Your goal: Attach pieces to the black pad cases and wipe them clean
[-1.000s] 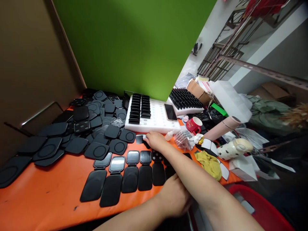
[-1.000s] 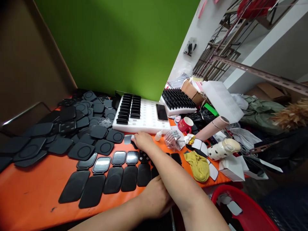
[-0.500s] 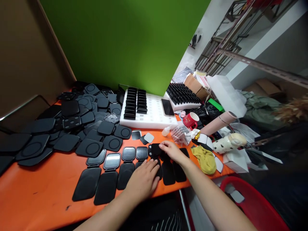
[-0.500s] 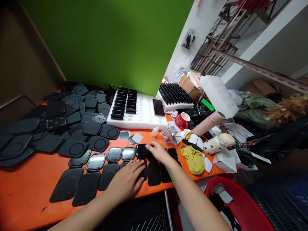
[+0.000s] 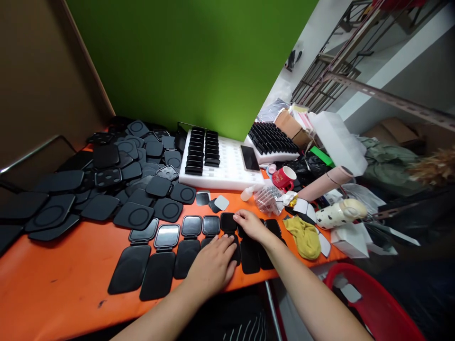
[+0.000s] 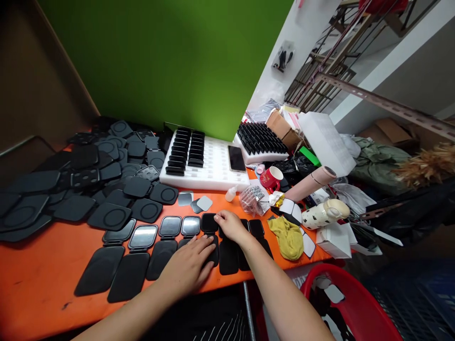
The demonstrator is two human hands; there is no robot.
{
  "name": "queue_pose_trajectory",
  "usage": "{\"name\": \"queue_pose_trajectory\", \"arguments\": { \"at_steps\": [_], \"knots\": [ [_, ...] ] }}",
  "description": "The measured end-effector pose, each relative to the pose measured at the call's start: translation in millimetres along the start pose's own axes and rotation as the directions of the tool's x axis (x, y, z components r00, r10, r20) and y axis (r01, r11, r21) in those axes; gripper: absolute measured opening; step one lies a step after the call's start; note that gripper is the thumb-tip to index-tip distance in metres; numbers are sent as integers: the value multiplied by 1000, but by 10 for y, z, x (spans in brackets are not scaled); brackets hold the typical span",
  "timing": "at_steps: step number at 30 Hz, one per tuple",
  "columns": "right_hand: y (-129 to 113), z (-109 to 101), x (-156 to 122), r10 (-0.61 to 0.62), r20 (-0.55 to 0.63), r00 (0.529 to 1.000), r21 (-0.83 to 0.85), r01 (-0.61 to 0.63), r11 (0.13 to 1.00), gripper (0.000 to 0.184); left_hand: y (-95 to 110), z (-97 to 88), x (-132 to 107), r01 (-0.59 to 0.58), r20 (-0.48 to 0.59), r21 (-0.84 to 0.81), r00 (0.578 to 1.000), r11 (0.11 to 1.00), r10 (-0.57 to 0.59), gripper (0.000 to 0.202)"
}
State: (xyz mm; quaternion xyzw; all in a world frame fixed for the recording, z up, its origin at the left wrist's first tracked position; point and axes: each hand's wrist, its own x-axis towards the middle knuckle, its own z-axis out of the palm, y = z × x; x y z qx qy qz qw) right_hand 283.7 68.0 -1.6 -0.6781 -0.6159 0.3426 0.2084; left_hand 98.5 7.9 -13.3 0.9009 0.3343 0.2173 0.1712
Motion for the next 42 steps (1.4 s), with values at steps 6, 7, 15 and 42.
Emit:
{"name": "queue_pose_trajectory", "arguments": {
  "at_steps": [6,7,15,42],
  "knots": [
    [-68,-17,-9,-6,-16,1000,-69,5,998,24,2,-8,3,10,3,-11,1000,1000,-10,37],
    [-72,-15,-10,-7,-21,1000,-78,5,997,24,3,-9,4,12,6,-13,1000,1000,-12,37],
    [-86,-7,-3,-6,-36,999,-161,0,987,24,3,-8,9,27,27,-12,999,1000,-27,37],
    [-8,-337,-246,-101,-135,986,-426,34,904,24,-17,-13,34,-33,39,50,999,998,31,37]
  ]
}}
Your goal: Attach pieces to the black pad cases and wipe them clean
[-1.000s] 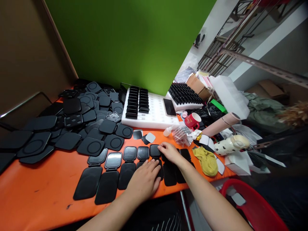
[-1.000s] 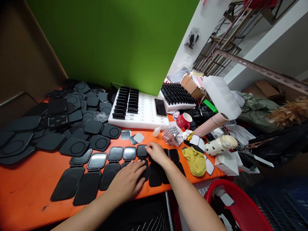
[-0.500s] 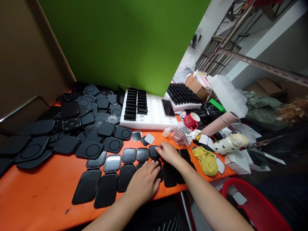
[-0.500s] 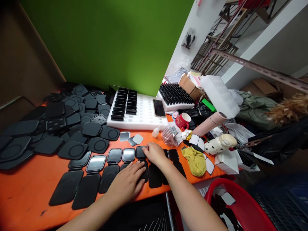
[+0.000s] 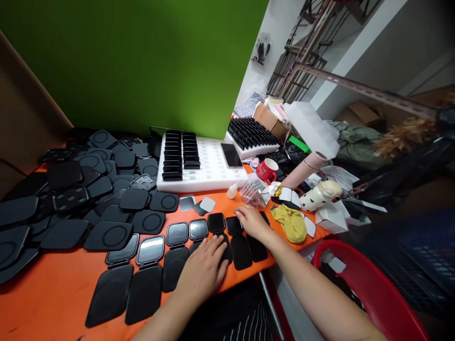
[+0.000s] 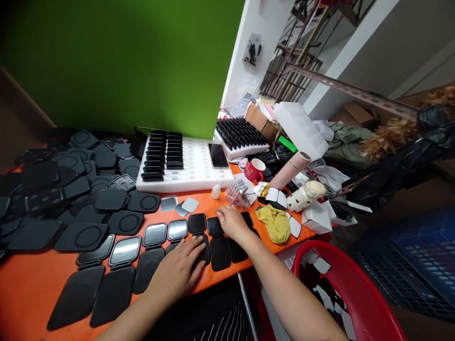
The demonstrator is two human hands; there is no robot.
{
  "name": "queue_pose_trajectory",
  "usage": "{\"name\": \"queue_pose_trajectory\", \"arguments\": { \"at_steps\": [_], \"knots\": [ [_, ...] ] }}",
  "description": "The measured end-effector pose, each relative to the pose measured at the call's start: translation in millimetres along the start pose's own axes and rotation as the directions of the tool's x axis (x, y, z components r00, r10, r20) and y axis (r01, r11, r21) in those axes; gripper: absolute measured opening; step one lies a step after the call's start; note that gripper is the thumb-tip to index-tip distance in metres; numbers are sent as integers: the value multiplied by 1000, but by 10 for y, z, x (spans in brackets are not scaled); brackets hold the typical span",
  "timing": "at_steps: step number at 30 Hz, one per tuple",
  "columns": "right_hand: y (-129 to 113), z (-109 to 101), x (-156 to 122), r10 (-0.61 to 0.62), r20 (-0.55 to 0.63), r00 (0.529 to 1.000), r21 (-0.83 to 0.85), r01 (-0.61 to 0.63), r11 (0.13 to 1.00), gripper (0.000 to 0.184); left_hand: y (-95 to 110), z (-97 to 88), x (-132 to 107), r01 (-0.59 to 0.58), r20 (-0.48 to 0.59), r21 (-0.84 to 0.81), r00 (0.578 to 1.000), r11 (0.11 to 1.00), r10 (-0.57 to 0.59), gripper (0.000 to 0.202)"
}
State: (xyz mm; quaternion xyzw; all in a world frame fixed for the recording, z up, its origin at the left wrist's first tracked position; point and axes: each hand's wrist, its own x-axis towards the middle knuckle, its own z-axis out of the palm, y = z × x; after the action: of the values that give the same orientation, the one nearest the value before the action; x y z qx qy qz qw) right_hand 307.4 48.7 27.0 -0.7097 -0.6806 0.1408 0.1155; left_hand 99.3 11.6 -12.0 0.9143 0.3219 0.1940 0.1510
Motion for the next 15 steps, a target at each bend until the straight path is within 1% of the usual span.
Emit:
{"name": "queue_pose_trajectory", "arguments": {
  "at_steps": [3,7,9,11,12,15],
  "knots": [
    [-24,30,-36,-25,-2,1000,18,25,1000,25,-8,15,-5,-12,-2,13,1000,1000,12,37],
    [-146,95,29,-86,14,996,35,86,996,27,-3,25,-12,-22,-16,17,1000,1000,22,37],
    [-200,126,78,-130,64,989,9,130,992,39,4,21,-12,-16,-14,22,1000,1000,17,37],
    [-233,160,124,-142,113,983,-29,146,989,50,14,12,-12,-10,-7,31,1000,999,10,37],
    [-241,180,144,-133,120,984,-37,139,990,50,18,7,-11,-7,-2,36,1000,999,7,38],
    [-240,238,191,-102,93,990,-4,103,995,39,29,-8,-8,-4,11,45,1000,999,4,38]
  ]
}}
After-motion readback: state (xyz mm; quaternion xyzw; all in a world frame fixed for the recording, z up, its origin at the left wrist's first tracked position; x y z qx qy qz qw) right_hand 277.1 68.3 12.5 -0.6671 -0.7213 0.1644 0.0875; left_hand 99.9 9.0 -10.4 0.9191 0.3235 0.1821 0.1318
